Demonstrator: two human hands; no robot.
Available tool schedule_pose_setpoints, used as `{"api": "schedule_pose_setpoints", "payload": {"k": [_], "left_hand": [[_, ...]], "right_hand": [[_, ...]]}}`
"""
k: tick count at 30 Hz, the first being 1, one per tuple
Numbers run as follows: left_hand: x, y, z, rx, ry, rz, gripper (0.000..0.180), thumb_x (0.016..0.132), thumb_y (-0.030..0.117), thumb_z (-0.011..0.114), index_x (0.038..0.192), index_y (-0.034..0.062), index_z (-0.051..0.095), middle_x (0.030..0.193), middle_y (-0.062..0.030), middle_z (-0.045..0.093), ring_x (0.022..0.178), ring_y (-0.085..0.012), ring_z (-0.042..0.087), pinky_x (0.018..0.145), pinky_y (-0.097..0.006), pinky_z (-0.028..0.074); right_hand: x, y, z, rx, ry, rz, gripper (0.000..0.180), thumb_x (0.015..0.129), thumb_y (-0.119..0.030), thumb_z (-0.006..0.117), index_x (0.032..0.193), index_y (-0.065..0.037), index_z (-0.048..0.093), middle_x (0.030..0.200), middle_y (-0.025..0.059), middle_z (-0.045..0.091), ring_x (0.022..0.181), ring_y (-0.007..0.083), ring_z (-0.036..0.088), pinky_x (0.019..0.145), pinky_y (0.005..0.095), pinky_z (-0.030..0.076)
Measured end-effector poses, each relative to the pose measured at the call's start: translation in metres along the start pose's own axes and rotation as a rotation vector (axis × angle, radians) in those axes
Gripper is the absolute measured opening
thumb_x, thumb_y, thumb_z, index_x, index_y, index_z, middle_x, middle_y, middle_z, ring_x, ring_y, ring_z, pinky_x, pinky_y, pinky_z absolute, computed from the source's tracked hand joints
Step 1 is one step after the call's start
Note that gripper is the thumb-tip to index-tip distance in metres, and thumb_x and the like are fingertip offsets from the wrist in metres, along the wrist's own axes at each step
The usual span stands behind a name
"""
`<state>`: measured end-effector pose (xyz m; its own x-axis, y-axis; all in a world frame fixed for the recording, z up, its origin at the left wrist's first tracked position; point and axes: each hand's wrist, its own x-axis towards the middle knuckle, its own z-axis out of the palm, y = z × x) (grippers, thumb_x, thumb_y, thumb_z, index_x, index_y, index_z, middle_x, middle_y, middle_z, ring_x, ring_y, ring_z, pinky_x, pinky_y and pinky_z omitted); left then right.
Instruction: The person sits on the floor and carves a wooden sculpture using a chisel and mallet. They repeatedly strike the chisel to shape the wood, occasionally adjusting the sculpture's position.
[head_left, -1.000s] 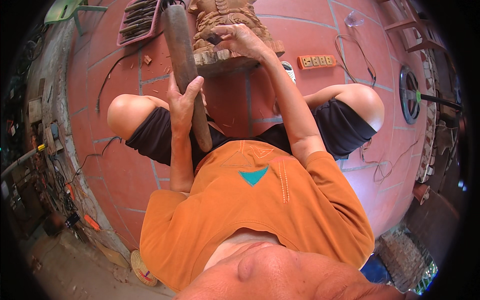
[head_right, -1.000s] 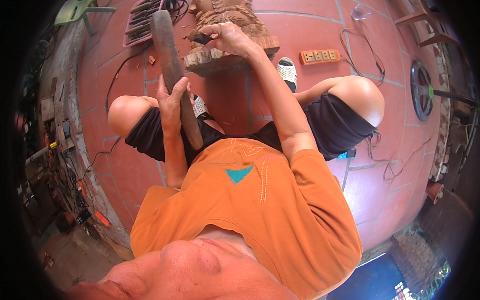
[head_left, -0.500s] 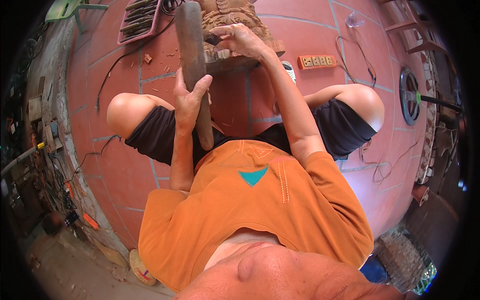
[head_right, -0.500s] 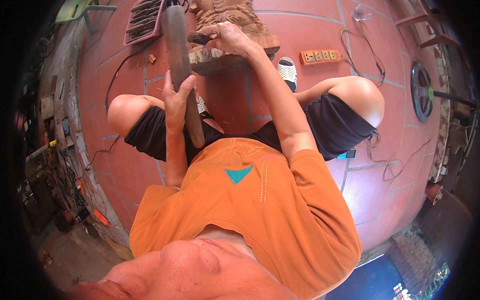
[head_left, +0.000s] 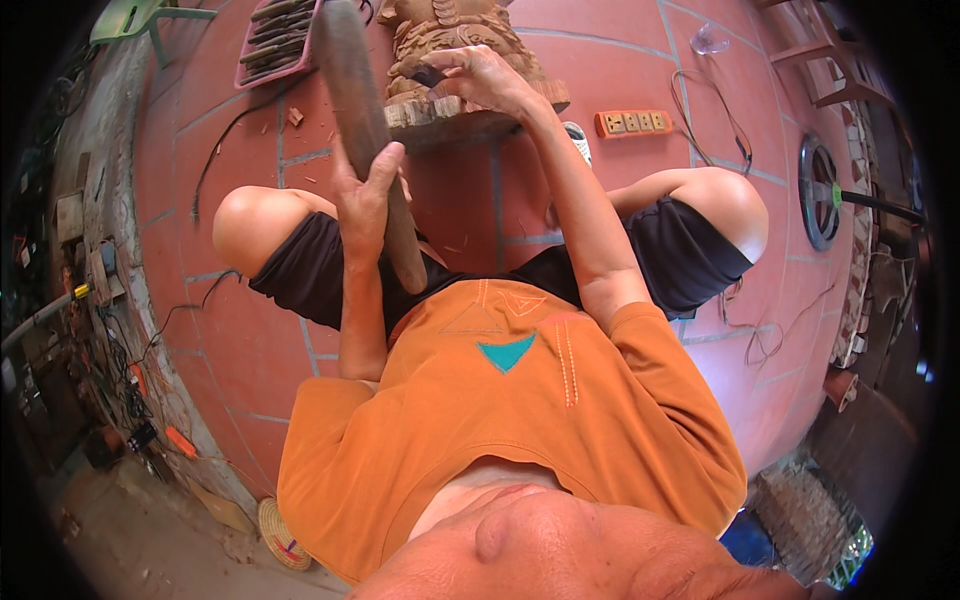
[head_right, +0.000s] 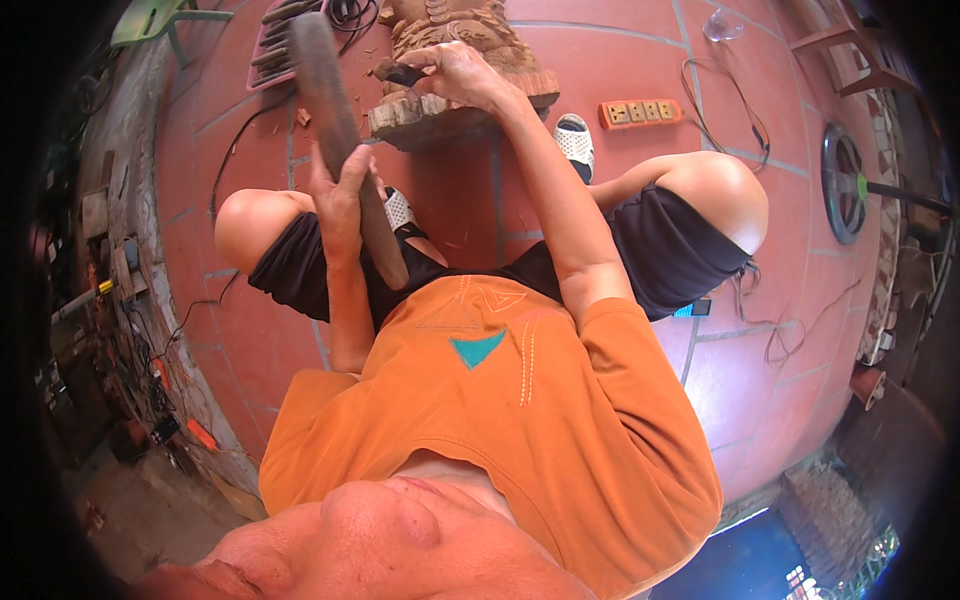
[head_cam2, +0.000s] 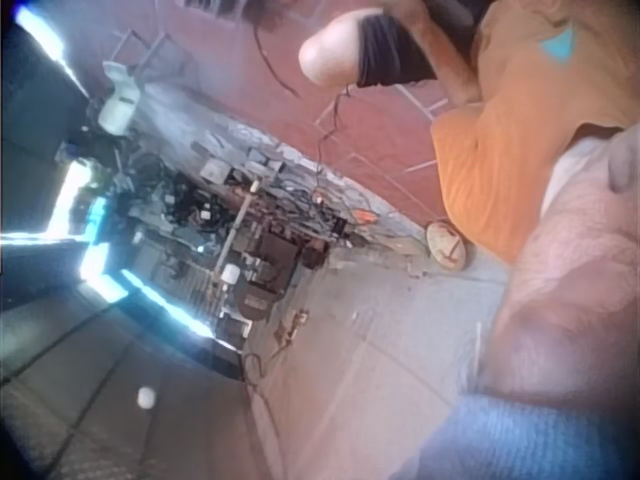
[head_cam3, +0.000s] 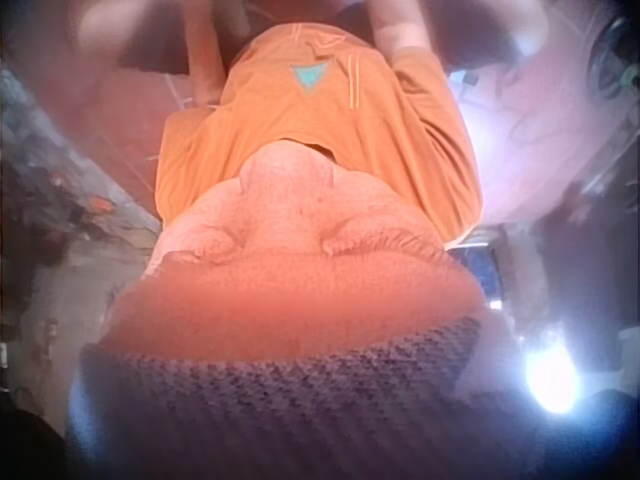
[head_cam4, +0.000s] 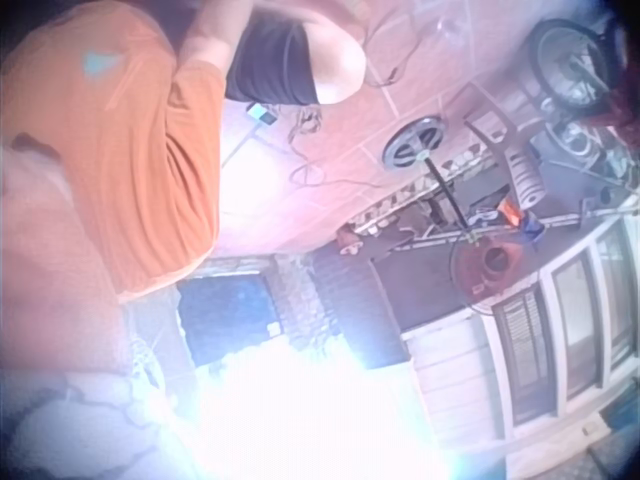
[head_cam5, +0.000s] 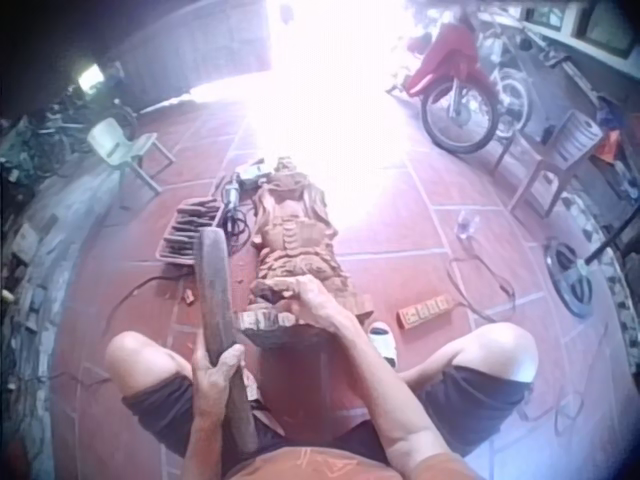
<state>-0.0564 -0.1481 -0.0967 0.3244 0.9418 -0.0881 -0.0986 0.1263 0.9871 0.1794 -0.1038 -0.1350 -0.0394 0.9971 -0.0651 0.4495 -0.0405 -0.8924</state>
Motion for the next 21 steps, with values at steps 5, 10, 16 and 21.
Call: {"api": "schedule_pose_setpoints", "payload": {"k": [5, 10, 16, 21], "left_hand": [[0.005, -0.001, 0.004, 0.15, 0.015, 0.019, 0.039, 0.094, 0.018, 0.069, 0.123, 0.0031, 0.047, 0.077, -0.0029, 0.058, 0.055, -0.0094, 0.056, 0.048, -0.024, 0.047], [0.0, 0.002, 0.002, 0.181, -0.145, -0.102, 0.035, 0.093, 0.019, 0.07, 0.118, 0.0025, 0.051, 0.075, -0.0013, 0.057, 0.055, -0.0081, 0.055, 0.048, -0.024, 0.046], [0.003, -0.003, -0.01, 0.093, -0.042, -0.118, 0.032, 0.093, 0.021, 0.07, 0.112, 0.0031, 0.052, 0.073, -0.0022, 0.057, 0.053, -0.0088, 0.055, 0.046, -0.024, 0.047], [0.004, -0.006, -0.009, 0.092, -0.059, -0.122, 0.031, 0.093, 0.021, 0.07, 0.111, 0.0034, 0.052, 0.073, -0.0024, 0.057, 0.052, -0.0092, 0.055, 0.046, -0.024, 0.047]], "right_hand": [[-0.003, -0.009, -0.001, -0.017, 0.0, 0.029, 0.053, 0.08, -0.012, 0.078, 0.131, -0.006, 0.065, 0.105, 0.0159, 0.073, 0.065, 0.0135, 0.063, 0.058, 0.0314, 0.056], [-0.002, 0.005, 0.002, 0.057, 0.097, -0.09, 0.046, 0.082, -0.009, 0.077, 0.126, -0.008, 0.067, 0.102, 0.0106, 0.073, 0.075, 0.0124, 0.067, 0.064, 0.0305, 0.057], [0.0, 0.031, -0.013, 0.344, 0.284, -0.114, 0.04, 0.084, -0.009, 0.079, 0.122, -0.01, 0.068, 0.099, 0.0014, 0.071, 0.082, 0.01, 0.065, 0.073, 0.0285, 0.056], [0.004, 0.029, -0.009, 0.265, 0.184, -0.166, 0.045, 0.089, -0.012, 0.076, 0.132, -0.013, 0.063, 0.11, -0.0018, 0.071, 0.096, 0.0097, 0.067, 0.083, 0.0281, 0.055]]}}
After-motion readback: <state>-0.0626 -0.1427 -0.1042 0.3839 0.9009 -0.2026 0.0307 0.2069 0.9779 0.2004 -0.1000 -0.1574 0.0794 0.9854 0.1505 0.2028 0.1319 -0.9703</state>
